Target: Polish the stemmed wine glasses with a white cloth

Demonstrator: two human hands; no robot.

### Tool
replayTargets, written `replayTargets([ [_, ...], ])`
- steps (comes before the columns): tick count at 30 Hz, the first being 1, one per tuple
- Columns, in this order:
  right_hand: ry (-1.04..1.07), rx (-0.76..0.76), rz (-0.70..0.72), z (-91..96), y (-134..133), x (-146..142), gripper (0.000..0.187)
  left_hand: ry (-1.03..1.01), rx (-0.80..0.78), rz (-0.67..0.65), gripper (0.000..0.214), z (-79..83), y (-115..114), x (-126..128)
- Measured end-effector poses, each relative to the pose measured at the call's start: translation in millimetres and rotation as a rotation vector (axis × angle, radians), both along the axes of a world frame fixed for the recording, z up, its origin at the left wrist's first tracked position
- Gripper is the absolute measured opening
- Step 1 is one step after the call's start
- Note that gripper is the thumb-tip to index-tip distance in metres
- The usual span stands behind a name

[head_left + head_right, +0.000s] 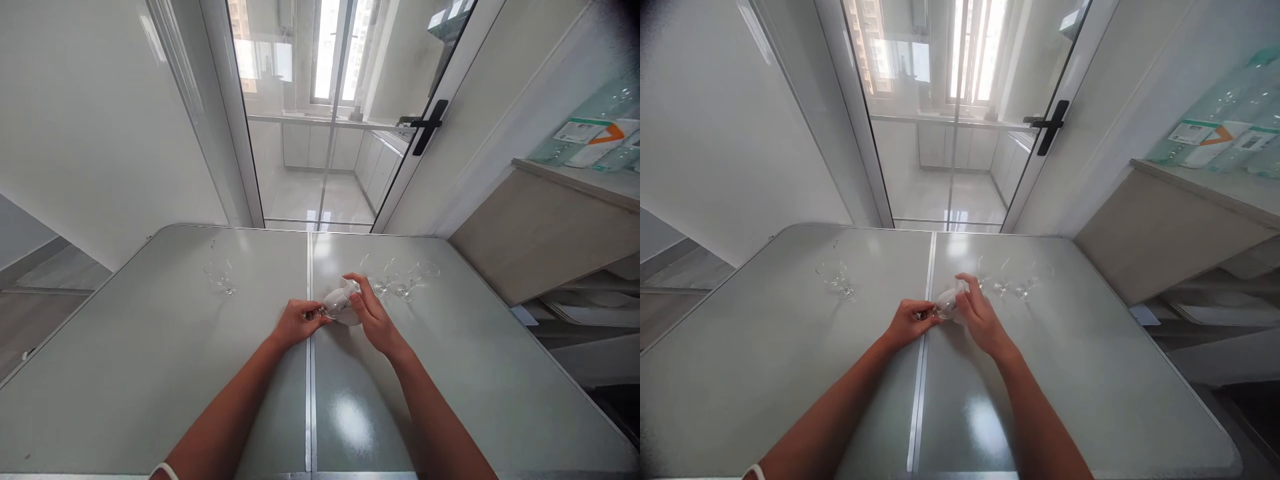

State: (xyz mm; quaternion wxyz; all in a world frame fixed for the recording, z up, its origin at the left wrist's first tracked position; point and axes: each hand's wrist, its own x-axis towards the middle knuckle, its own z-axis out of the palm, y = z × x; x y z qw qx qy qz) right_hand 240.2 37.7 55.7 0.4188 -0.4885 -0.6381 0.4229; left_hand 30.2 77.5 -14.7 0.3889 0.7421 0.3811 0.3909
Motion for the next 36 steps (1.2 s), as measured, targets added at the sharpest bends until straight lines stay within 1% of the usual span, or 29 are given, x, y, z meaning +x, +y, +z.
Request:
replayTargets([
  [2, -0.003, 0.027, -0.012, 0.7, -1, -3, 0.046, 0.007, 0.011, 0.022, 0.030, 1.6, -1, 1],
  [4, 0.025, 0.048, -0.002, -0.2, -1, -4, 0.046, -0.030, -0.032, -0.027, 0.033, 4.4, -1, 0],
  [5, 0.038, 0.059, 0.012, -1.5, -2, -4, 0.046, -0.059, -0.092, -0.093, 0.036, 6.0, -1, -2],
  [7, 0.058, 0.086, 0.060, -5.8, -2, -2, 0.045, -0.122, -0.279, -0.277, 0.042, 8.9, 1, -5],
  [9, 0.073, 0.121, 0.145, -12.0, -2, 2, 0.044, -0.172, -0.481, -0.444, 0.044, 10.6, 4, -9],
  [10, 0.069, 0.145, 0.195, -15.3, -2, 4, 0.044, -0.197, -0.558, -0.494, 0.043, 10.8, 5, -11],
  [12, 0.009, 0.223, 0.268, -21.5, 0, 8, 0.043, -0.249, -0.659, -0.528, 0.043, 9.7, 8, -14],
  [13, -0.040, 0.284, 0.280, -23.9, 2, 9, 0.042, -0.276, -0.698, -0.536, 0.044, 8.4, 9, -15],
  [15, -0.133, 0.422, 0.269, -27.5, 4, 12, 0.041, -0.324, -0.784, -0.574, 0.046, 5.1, 11, -17],
  [17, -0.179, 0.521, 0.265, -29.4, 6, 13, 0.041, -0.354, -0.875, -0.628, 0.044, 1.8, 12, -18],
  [19, -0.188, 0.542, 0.265, -30.0, 6, 12, 0.045, -0.369, -0.928, -0.659, 0.045, 0.1, 13, -20],
  [20, -0.171, 0.520, 0.258, -29.6, 6, 11, 0.048, -0.369, -0.925, -0.661, 0.047, 0.1, 13, -20],
  [22, -0.084, 0.411, 0.231, -27.0, 4, 7, 0.053, -0.360, -0.843, -0.625, 0.050, 1.4, 12, -19],
  [24, 0.022, 0.265, 0.198, -21.5, 2, 4, 0.051, -0.309, -0.676, -0.535, 0.050, 3.0, 8, -15],
  [26, 0.084, 0.140, 0.162, -14.3, 1, 1, 0.047, -0.210, -0.427, -0.375, 0.045, 2.5, 4, -11],
  [29, 0.089, 0.050, 0.093, -5.0, 0, 0, 0.047, -0.031, -0.031, -0.064, 0.034, -4.1, -1, -5],
  [30, 0.083, 0.029, 0.079, -3.2, 1, 0, 0.048, 0.021, 0.068, 0.021, 0.030, -7.0, -1, -3],
  [31, 0.077, 0.007, 0.075, -2.0, 1, 0, 0.050, 0.068, 0.140, 0.079, 0.027, -9.7, -1, -3],
  [32, 0.076, -0.017, 0.080, -1.5, 2, -1, 0.051, 0.107, 0.188, 0.112, 0.026, -11.8, -1, -2],
  [34, 0.089, -0.049, 0.101, -1.8, 2, -2, 0.053, 0.142, 0.222, 0.114, 0.025, -13.0, -1, -2],
  [36, 0.113, -0.024, 0.111, -3.5, 3, -4, 0.052, 0.102, 0.171, 0.069, 0.026, -10.1, 0, -3],
])
